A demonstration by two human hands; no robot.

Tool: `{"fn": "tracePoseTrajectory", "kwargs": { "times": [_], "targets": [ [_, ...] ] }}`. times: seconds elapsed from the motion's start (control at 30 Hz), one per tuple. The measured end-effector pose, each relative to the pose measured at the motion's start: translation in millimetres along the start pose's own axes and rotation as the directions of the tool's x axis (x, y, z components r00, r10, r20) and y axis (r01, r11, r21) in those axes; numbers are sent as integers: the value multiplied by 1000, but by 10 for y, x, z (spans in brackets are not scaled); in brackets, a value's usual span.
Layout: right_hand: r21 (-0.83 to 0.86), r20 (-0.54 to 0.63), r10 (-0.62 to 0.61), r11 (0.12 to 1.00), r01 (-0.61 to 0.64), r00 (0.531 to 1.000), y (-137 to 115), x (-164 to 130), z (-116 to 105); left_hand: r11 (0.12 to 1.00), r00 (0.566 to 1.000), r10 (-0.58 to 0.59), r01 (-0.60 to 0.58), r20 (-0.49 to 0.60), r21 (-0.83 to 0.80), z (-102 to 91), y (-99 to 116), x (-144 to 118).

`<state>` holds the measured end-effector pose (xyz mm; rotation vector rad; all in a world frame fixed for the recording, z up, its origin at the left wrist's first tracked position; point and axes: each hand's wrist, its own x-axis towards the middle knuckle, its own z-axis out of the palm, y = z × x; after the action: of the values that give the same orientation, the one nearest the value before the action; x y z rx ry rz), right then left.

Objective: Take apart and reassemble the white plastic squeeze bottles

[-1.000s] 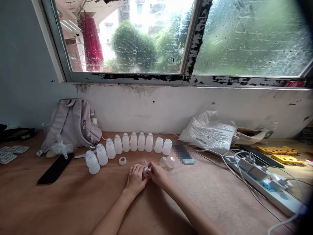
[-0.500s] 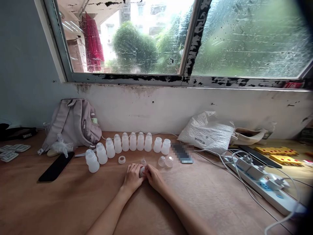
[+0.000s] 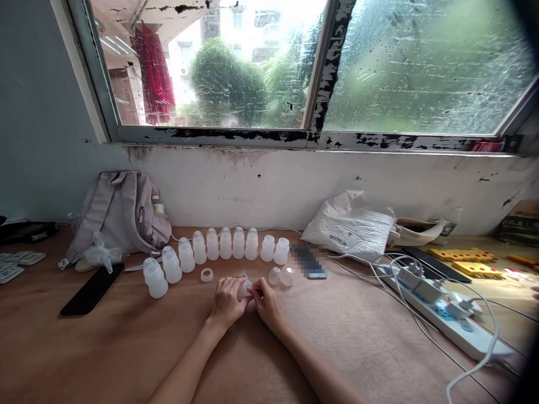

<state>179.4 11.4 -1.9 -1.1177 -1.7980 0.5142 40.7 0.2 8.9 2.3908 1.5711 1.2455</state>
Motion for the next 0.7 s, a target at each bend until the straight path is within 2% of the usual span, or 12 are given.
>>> {"fn": "tracePoseTrajectory", "kwargs": {
  "times": [0.17,0.33,0.43,0.6,0.7],
  "targets": [
    [1,-40,5,1000,-5,999,-12,-21,38,1000,1000,-10,10,-20,-18,-16,15,-6],
    [65,-133,31,998,-23,991,46,-3,26,999,999,-45,45,19,-9,6,-75,-53],
    [30,-173,53,998,-48,983,105,41,-4,995,998,-65,65,-12,75,6,-257,-50],
    [-191,-103,46,979,-65,994,206,142,13,957,983,-155,175,-101,232,-49,-652,1],
    [-248,-88,51,966,-72,995,254,198,54,918,968,-236,252,-88,306,-83,-790,9]
  ]
}}
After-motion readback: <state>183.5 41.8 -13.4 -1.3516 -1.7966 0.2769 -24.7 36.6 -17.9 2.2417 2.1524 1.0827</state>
